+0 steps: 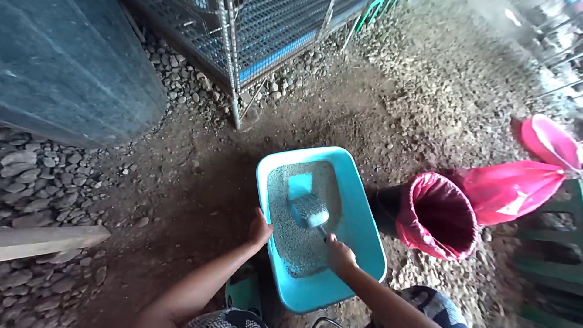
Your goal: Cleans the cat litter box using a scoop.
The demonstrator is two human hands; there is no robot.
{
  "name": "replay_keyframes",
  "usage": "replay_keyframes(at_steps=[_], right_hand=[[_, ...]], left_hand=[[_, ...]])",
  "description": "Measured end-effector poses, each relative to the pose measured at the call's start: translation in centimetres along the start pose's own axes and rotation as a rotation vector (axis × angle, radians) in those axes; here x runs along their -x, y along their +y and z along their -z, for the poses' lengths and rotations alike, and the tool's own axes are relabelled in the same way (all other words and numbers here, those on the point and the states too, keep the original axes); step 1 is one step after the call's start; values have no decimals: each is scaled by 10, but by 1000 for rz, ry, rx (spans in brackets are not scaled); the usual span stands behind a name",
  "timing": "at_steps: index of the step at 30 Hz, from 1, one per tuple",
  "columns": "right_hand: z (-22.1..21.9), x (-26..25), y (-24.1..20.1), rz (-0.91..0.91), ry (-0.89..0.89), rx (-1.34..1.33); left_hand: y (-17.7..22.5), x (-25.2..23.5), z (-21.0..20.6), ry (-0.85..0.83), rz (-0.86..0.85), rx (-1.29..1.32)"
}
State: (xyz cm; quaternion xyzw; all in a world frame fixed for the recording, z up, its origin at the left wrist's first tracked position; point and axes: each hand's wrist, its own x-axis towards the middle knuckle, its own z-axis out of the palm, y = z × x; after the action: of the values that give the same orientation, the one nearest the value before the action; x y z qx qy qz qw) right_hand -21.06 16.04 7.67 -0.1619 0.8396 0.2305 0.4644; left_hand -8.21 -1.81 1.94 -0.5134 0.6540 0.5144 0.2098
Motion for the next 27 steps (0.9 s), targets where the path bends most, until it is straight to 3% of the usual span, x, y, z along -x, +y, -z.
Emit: replay_keyframes(at_steps=[2,6,9,13,15,19,21,27], right_hand=[[25,-18,-9,35,55,-25],[75,-57,-16,32,200,-8],[62,-47,30,-23,176,-32],[-2,-6,79,-76,36,37],[-3,-8,77,-81,14,34],[54,-68,39,-15,156,-155],[64,-69,19,-14,159,-201],[-20,-6,48,-27,7,-51]], left_hand=[[6,11,8,-70,42,-37],[-12,-10,-5,95,-78,23],[-10,-4,-10,85,-42,65],[-1,0,-9,64,-33,42],[2,-1,-9,35,-25,8],[4,3,-9,44,-24,-25],[0,-2,-10,87,-50,-17],[0,0,-10,45,-31,-25]])
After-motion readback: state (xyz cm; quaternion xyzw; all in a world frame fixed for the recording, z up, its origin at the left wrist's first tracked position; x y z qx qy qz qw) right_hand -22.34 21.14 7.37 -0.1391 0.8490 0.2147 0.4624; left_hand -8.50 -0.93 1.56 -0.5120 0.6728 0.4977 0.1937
